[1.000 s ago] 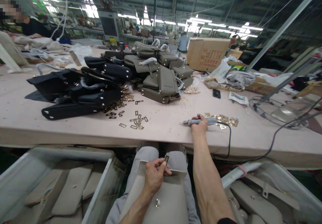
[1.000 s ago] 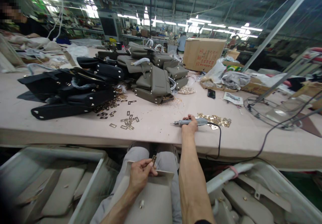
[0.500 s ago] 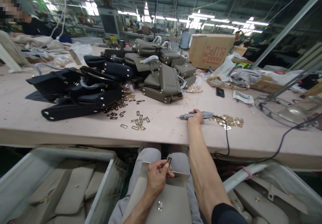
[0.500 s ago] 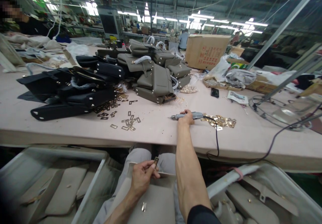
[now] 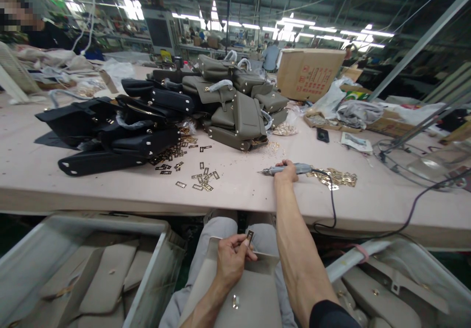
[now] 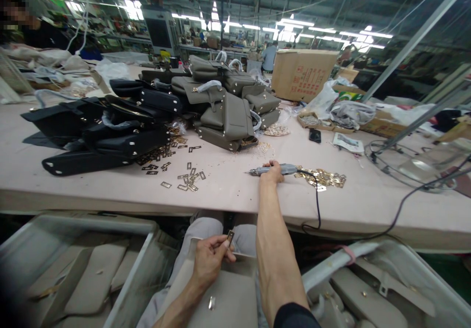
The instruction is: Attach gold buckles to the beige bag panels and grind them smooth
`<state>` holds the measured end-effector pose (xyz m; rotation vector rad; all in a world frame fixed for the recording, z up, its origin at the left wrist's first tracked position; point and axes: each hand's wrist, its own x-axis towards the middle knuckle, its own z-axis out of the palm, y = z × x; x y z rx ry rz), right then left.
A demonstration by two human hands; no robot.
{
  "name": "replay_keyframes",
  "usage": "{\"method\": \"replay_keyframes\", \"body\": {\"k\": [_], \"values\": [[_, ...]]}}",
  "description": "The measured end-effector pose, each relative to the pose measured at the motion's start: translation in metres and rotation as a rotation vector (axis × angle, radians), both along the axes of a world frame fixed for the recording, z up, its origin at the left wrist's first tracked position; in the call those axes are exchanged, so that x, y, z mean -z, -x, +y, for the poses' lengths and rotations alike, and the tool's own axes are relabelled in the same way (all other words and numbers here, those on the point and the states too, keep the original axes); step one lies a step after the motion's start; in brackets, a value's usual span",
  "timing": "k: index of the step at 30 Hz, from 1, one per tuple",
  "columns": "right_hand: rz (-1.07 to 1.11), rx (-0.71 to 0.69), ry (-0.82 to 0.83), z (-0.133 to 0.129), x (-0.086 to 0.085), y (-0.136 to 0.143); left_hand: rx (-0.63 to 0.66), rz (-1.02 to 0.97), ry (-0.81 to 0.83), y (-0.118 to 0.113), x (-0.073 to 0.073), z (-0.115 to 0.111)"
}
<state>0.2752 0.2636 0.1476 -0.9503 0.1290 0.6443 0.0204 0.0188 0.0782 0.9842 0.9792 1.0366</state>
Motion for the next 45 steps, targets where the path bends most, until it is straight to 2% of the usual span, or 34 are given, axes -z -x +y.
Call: {"method": "replay_keyframes", "body": {"k": [5,26,29,32,37,41,45], "values": [[0.026,0.098,0.006,-0.001,-0.002,0.002,0.006,0.004,0.002,0.001,-0.002,0.0],[0.026,0.098,-0.001,0.003,0.002,0.005,0.005,0.004,-0.016,-0.001,-0.001,0.0],[0.03,0.085,-0.009,-0.001,-0.003,0.007,0.008,-0.005,-0.014,-0.002,-0.002,0.0],[0.043,0.048,-0.04,-0.01,-0.014,0.008,0.003,-0.013,-0.01,-0.003,-0.004,-0.001],[0.032,-0.04,-0.092,-0.05,-0.037,0.012,0.007,0.022,0.008,-0.005,-0.008,-0.003],[-0.066,-0.14,-0.181,-0.11,-0.042,0.025,-0.013,0.022,0.043,-0.006,-0.013,-0.006],[-0.211,-0.264,-0.256,-0.176,-0.044,0.054,-0.032,0.013,0.083,-0.007,-0.012,-0.007]]}}
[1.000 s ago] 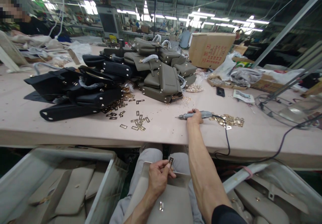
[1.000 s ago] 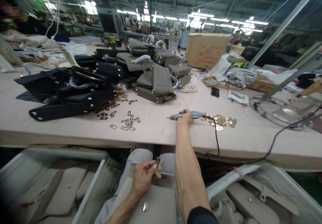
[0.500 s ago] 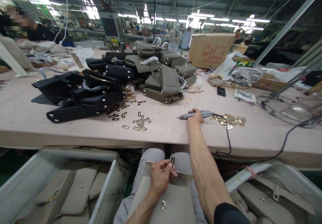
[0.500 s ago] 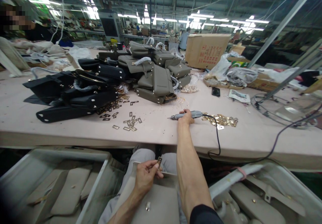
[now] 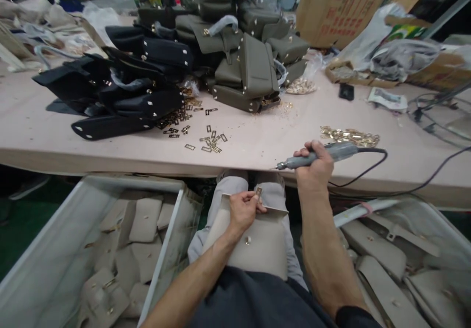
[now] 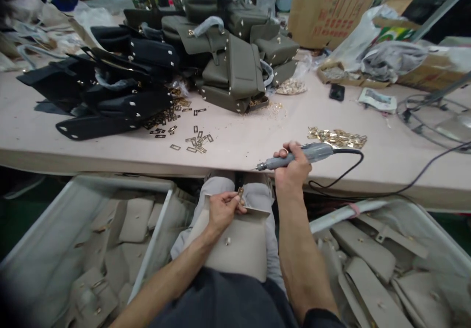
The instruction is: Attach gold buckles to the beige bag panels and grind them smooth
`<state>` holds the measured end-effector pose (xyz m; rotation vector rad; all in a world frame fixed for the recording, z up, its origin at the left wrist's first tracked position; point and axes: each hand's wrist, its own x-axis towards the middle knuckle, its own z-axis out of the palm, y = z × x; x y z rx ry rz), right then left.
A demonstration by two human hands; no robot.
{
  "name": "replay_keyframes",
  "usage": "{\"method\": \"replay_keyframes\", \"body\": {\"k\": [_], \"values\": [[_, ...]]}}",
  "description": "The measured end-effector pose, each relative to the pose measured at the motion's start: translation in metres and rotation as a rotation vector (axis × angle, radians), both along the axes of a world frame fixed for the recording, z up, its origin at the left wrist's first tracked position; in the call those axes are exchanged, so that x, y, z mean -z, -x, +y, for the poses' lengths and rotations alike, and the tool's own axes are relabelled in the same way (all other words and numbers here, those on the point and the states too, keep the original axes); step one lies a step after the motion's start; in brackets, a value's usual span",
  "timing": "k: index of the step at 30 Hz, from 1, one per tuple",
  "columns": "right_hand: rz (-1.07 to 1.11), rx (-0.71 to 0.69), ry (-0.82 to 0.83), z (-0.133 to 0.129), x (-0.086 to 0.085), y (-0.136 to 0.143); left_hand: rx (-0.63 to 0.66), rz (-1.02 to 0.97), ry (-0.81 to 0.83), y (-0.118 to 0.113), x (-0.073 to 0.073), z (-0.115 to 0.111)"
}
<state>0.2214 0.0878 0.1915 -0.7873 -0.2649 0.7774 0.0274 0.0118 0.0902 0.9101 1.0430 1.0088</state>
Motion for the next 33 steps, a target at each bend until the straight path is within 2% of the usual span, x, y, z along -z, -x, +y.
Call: {"method": "replay_keyframes", "body": {"k": [3,7,12,26,29,33], "values": [[-0.073,-0.02,-0.004,-0.037,-0.004,0.027,-0.013,-0.004,0.023,-0.001,0.0,0.0],[-0.195,0.002,-0.012,-0.056,-0.003,0.055,-0.027,-0.022,0.022,-0.003,0.0,0.0],[-0.288,0.038,-0.021,-0.055,0.003,0.068,-0.03,-0.014,0.018,-0.003,0.0,-0.001],[-0.441,0.025,-0.082,-0.052,0.013,0.083,-0.031,0.0,0.029,0.001,-0.002,-0.001],[-0.535,-0.03,-0.094,-0.054,0.014,0.085,-0.022,-0.017,0.023,0.002,-0.001,-0.001],[-0.606,-0.173,-0.096,-0.056,0.016,0.082,-0.015,-0.065,-0.009,0.005,0.0,-0.003]]}}
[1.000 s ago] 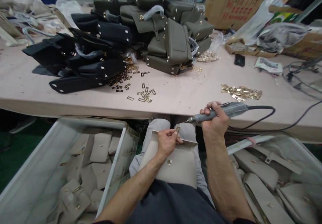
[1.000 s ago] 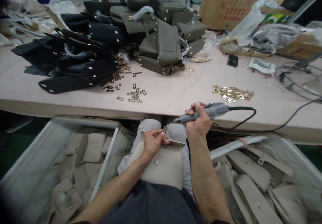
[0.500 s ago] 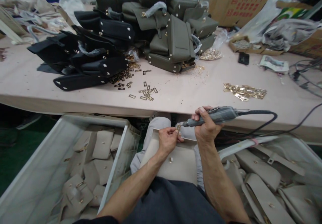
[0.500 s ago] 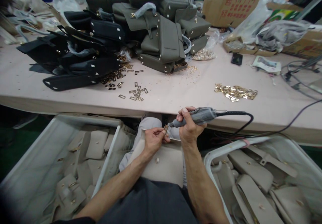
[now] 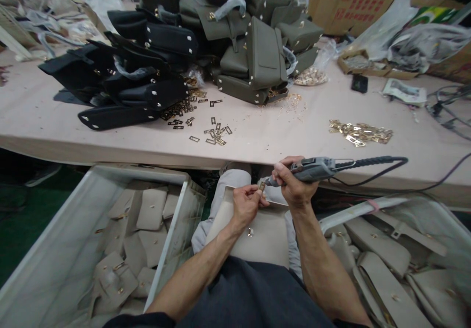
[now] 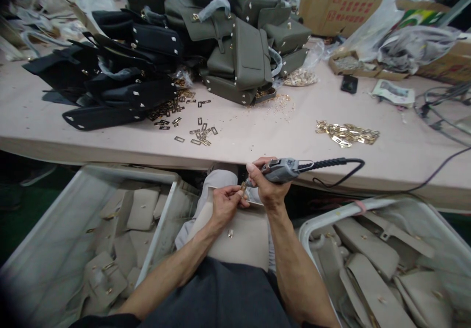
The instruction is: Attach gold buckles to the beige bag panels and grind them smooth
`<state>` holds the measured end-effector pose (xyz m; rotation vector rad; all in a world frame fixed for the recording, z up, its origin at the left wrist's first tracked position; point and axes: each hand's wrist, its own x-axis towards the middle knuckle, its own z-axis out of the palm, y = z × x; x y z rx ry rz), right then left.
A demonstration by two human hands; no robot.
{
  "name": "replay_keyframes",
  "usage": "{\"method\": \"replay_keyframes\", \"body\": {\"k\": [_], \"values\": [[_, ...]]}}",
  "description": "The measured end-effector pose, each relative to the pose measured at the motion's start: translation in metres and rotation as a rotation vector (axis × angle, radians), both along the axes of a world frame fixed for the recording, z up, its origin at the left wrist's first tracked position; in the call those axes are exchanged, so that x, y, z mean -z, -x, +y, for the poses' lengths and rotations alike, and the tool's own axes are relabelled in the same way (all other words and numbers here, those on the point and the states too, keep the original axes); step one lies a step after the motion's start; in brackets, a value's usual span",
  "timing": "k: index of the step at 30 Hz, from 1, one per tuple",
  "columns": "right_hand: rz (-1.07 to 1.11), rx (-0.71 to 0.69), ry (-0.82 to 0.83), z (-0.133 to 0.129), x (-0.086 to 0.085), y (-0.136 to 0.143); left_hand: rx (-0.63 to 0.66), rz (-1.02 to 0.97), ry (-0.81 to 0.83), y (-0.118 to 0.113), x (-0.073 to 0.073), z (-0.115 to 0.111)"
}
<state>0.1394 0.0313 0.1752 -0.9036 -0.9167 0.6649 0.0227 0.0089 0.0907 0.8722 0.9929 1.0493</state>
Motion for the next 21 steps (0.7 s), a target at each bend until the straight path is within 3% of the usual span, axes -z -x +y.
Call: {"method": "replay_keyframes", "body": {"k": [7,14,21], "values": [[-0.043,-0.175,0.035,0.0008,0.0082,-0.0069,0.025,-0.05,-0.034,0.004,0.0063,-0.0013],[-0.029,-0.294,0.05,0.0048,0.0038,-0.0072,0.05,-0.039,-0.06,0.0083,0.007,-0.0039],[-0.015,-0.239,0.074,0.0055,-0.0001,-0.0021,0.04,-0.006,-0.039,0.0072,0.002,-0.0058]]}}
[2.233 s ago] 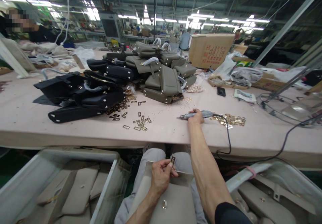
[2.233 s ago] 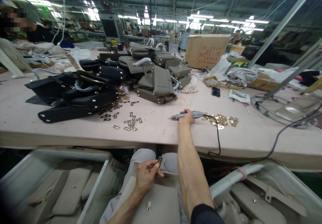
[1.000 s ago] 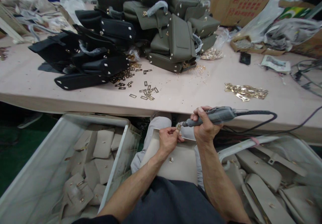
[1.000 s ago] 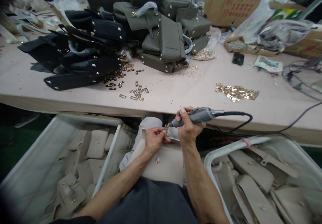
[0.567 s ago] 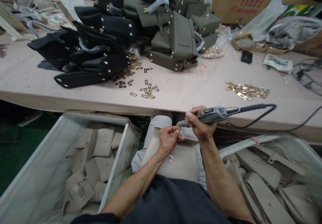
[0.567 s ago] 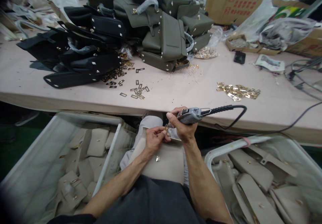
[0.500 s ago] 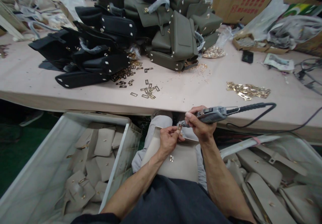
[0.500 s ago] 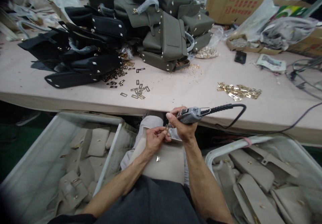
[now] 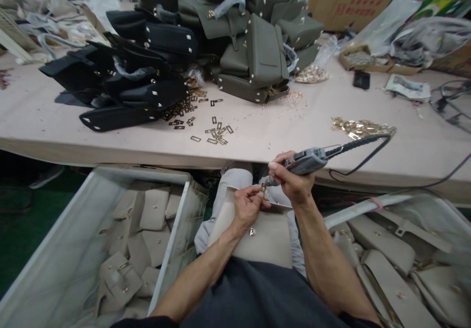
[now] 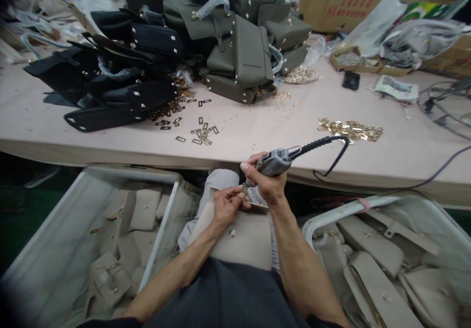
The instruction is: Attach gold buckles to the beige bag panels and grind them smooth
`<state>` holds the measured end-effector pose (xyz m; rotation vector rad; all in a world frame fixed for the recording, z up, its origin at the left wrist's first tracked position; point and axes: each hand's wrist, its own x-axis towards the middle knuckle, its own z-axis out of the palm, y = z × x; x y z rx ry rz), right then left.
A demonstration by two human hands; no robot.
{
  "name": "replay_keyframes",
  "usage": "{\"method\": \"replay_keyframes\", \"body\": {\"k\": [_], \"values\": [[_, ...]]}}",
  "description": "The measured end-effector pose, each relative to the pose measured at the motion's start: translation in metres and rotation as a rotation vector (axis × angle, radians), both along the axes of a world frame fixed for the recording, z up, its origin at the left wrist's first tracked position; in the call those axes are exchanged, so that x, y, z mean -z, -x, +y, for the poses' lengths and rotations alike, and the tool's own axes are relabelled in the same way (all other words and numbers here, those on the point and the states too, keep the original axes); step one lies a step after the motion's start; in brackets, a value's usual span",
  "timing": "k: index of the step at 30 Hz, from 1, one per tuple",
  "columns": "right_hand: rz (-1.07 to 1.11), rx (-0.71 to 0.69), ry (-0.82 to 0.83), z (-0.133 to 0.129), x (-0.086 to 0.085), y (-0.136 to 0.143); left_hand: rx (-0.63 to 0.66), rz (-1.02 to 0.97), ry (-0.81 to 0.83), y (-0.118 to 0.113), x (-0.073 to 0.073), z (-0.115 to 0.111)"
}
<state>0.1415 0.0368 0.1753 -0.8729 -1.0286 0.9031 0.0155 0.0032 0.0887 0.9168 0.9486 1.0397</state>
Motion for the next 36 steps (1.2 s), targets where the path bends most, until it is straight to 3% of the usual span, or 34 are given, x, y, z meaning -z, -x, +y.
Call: {"method": "replay_keyframes", "body": {"k": [5,11,14,22,30,36], "values": [[0.014,0.154,-0.049,-0.009,-0.012,0.001,-0.017,0.024,0.053,-0.006,-0.004,0.005],[0.132,0.231,-0.119,-0.009,-0.024,-0.01,-0.034,0.131,-0.046,-0.007,-0.002,0.002],[0.219,0.234,-0.092,-0.009,-0.025,-0.016,-0.033,0.261,-0.14,-0.008,-0.001,-0.001],[0.334,0.279,-0.027,-0.012,-0.022,-0.026,-0.138,0.768,-0.634,-0.015,0.003,-0.006],[0.354,0.288,-0.038,-0.016,-0.018,-0.022,-0.087,0.971,-0.76,-0.02,0.01,-0.009],[0.288,0.305,-0.067,-0.017,-0.017,-0.017,-0.08,0.967,-0.762,-0.021,0.008,-0.008]]}}
